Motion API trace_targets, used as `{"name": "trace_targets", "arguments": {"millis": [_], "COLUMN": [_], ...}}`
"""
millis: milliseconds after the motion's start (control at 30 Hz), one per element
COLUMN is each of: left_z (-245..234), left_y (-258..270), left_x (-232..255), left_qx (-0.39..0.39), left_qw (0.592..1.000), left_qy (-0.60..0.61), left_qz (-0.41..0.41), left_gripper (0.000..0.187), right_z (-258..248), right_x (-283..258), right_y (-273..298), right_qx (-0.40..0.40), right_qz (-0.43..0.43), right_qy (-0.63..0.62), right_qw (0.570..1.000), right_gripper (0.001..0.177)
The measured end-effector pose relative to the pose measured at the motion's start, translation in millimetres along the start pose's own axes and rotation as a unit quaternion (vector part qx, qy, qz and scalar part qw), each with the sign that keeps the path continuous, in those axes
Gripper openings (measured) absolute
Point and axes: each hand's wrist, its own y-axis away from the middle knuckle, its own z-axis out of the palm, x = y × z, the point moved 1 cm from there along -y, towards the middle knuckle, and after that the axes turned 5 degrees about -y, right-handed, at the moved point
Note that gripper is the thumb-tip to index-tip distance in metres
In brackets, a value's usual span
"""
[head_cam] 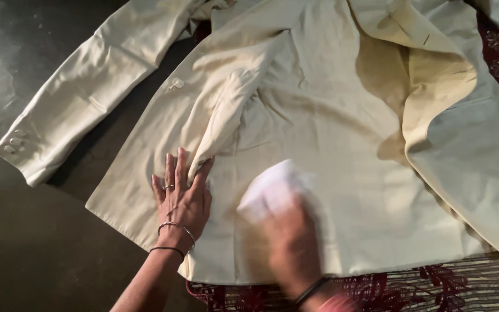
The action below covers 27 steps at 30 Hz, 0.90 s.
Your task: The person wipes a cream-colored jacket laid flat on a patterned rug using a white cloth. They clean the front placket, sleeves, and collar area, then fold the jacket in half.
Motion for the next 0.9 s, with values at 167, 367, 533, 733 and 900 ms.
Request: {"name": "trace_targets", "arguments": {"millis": [167,367,533,733,900], "left_z": [2.7,3.4,6.9,4.0,5.1], "left_y": [-0.3,-0.5,0.1,0.0,-0.8], "left_x": [0.6,1.4,3.4,2.4,4.3], "left_qx": [-0.018,-0.013,-0.005,0.005,-0.004], "left_qw": [1.0,1.0,0.999,1.0,0.999], "left_qy": [-0.009,-0.02,-0.026,-0.02,-0.023], "left_qz": [-0.022,-0.02,-0.019,-0.012,-0.036], "left_gripper": [0.063,0.064,0.063,0.064,0.065], "right_z": [27.3,-91.6,-79.9,14.4,1.1], "right_x": [-20.2,145.6,142.6,0.5,112.8], "right_y": [39.6,34.2,7.0,-9.8,-23.9], "right_qx": [-0.173,-0.083,0.028,-0.092,-0.061], "right_qz": [0.009,0.152,0.205,-0.07,0.041], "right_qy": [-0.093,0.198,0.178,-0.066,-0.014], "right_qw": [0.981,0.965,0.962,0.991,0.997], "right_gripper": [0.036,0.072,0.064,0.049,0.037]}}
